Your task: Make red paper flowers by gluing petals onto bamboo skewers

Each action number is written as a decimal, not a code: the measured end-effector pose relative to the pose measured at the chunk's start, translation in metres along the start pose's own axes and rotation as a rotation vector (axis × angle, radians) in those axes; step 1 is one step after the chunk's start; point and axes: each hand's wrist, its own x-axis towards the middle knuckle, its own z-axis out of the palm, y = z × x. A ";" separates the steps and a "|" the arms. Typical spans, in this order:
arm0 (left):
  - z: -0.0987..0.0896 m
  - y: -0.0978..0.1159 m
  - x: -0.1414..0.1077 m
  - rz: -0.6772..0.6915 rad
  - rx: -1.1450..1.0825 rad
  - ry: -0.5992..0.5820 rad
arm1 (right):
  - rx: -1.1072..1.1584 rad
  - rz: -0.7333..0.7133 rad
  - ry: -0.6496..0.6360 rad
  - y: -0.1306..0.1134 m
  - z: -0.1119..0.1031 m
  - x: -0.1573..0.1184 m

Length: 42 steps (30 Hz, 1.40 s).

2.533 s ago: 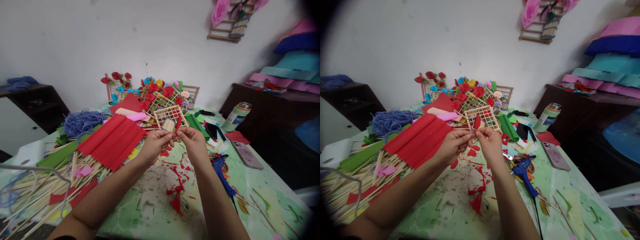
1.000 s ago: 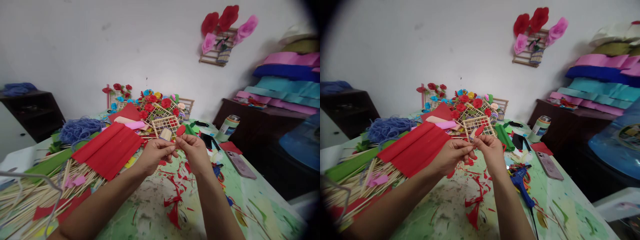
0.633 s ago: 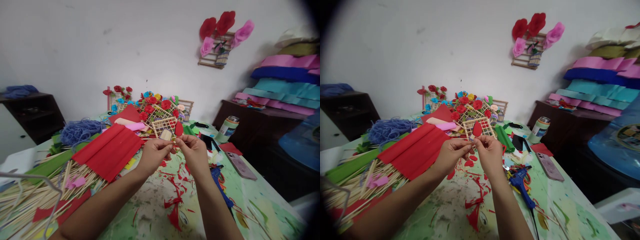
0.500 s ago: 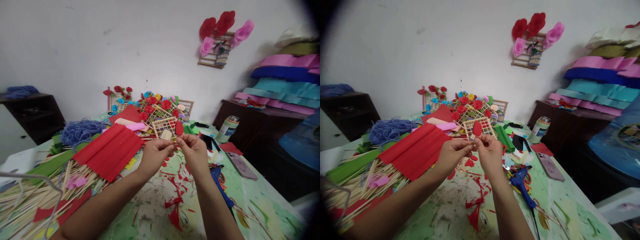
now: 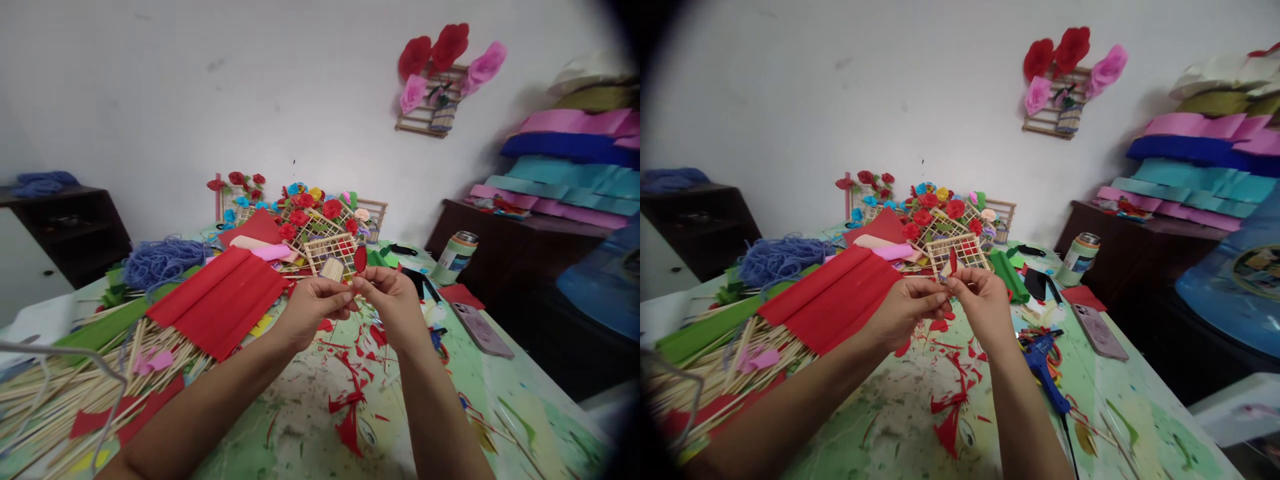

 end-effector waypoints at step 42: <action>-0.024 0.020 0.016 -0.070 -0.001 -0.107 | -0.078 0.185 -0.240 0.011 0.003 0.004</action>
